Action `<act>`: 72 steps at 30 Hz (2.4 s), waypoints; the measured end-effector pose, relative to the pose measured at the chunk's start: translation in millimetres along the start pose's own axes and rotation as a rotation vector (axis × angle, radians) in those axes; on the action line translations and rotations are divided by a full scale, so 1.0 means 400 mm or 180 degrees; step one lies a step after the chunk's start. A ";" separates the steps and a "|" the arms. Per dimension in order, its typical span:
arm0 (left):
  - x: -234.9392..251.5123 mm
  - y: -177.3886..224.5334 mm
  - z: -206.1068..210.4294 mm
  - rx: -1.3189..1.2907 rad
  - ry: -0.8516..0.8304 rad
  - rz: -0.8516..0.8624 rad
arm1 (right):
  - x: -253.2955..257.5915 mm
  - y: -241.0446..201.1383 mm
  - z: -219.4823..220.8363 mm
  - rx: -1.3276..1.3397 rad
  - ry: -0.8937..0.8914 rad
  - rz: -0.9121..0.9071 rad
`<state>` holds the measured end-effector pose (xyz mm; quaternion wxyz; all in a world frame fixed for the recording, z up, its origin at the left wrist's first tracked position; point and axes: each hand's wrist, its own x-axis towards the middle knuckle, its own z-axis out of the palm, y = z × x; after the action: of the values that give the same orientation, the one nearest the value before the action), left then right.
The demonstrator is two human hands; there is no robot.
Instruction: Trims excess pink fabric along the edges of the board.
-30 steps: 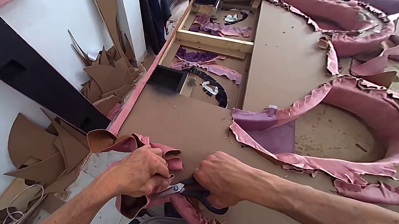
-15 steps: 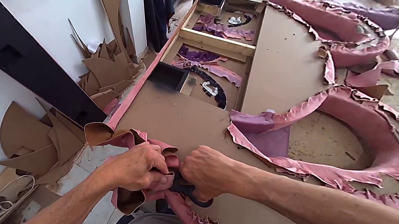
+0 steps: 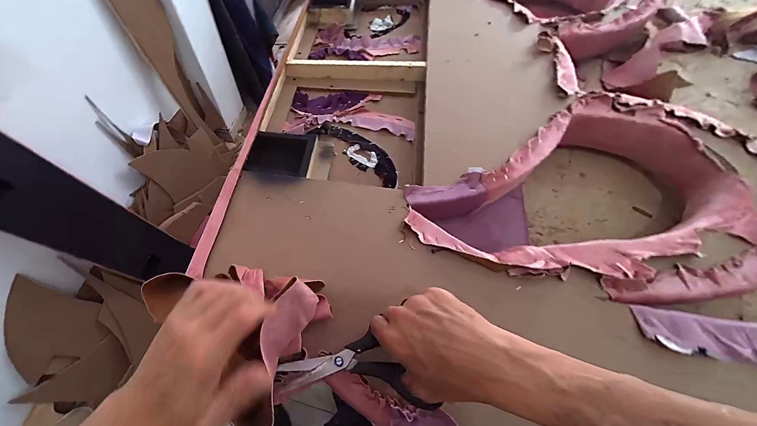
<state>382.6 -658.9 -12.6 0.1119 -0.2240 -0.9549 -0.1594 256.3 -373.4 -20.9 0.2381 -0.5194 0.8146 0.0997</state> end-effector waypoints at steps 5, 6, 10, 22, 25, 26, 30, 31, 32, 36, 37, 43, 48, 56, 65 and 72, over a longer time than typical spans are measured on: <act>-0.070 0.007 0.027 0.1111 -0.0794 0.1095 | -0.038 -0.104 0.021 0.0128 0.0129 0.0528; -0.067 -0.010 0.039 0.1115 -0.0797 0.1255 | -0.039 -0.122 0.026 0.0165 0.0156 0.0653; -0.006 -0.091 0.030 0.0360 -0.1121 0.1551 | -0.031 -0.222 0.068 0.0254 0.0322 0.1000; 0.176 -0.042 0.055 -0.0575 -0.2570 0.2857 | -0.048 -0.505 0.187 0.0883 0.0990 0.2790; 0.192 -0.026 0.068 -0.0516 -0.2797 0.3021 | 0.009 -0.524 0.173 0.1351 0.0780 0.2823; 0.198 -0.019 0.071 -0.0446 -0.2857 0.3104 | 0.027 -0.525 0.166 0.1425 0.0667 0.2885; 0.214 0.008 0.093 -0.0332 -0.3030 0.3506 | 0.051 -0.553 0.162 0.1617 0.0656 0.3147; 0.220 0.012 0.097 -0.0327 -0.3073 0.3609 | 0.051 -0.567 0.164 0.1704 0.0733 0.3208; 0.224 0.011 0.102 -0.0362 -0.3104 0.3695 | 0.054 -0.586 0.163 0.1815 0.0779 0.3288; 0.237 -0.040 0.121 -0.1305 -0.2759 0.3828 | 0.073 -0.695 0.140 0.2099 0.0767 0.3673; 0.243 -0.052 0.115 -0.1594 -0.2665 0.3792 | 0.084 -0.724 0.124 0.2208 0.0711 0.3819; 0.213 -0.014 0.078 -0.1402 -0.2239 0.4322 | 0.194 -0.820 0.095 0.1467 0.0845 0.5032; 0.205 -0.080 0.024 -0.1036 -0.0895 0.4785 | 0.241 -0.859 0.063 0.1777 0.0640 0.5460; 0.169 -0.189 0.082 -0.0080 -0.0819 0.6203 | 0.234 -0.937 0.045 0.2548 0.0761 0.5807; 0.338 -0.098 0.125 -0.0225 -0.2671 0.5855 | 0.277 -0.932 0.097 0.2348 0.1259 0.5986; 0.336 -0.034 0.112 -0.0121 -0.2469 0.6929 | 0.390 -0.890 0.000 0.2807 0.1061 0.6410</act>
<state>252.6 -601.8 -19.3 -0.1141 -0.9640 -0.2241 0.0865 520.1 -654.8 -67.4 0.0998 0.5025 0.8501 -0.1219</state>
